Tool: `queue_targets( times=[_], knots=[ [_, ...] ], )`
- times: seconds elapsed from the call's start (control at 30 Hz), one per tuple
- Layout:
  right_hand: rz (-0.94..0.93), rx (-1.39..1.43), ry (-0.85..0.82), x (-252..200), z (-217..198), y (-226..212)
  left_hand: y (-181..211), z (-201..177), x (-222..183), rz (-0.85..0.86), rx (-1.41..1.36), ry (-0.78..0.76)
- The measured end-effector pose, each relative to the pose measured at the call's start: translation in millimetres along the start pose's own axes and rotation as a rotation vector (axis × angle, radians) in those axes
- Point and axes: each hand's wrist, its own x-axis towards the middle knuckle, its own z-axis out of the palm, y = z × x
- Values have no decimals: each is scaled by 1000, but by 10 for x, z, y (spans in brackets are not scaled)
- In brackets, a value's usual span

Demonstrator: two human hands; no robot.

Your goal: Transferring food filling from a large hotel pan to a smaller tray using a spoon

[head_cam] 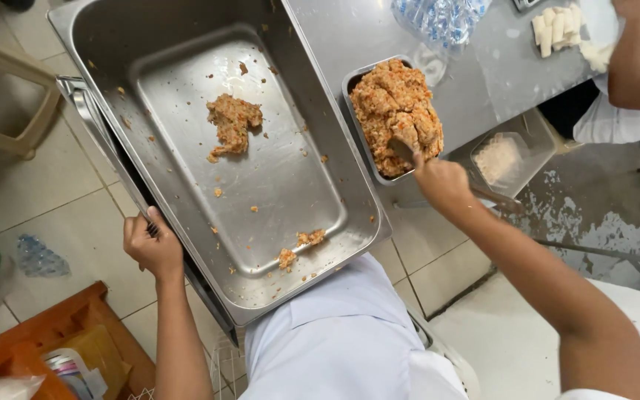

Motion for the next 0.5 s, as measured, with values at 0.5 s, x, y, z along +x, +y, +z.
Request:
queue_targets(
  times=[0.5],
  knots=[
    [147, 205, -778, 377, -1168, 696, 238, -84, 19, -28, 38, -84]
  ],
)
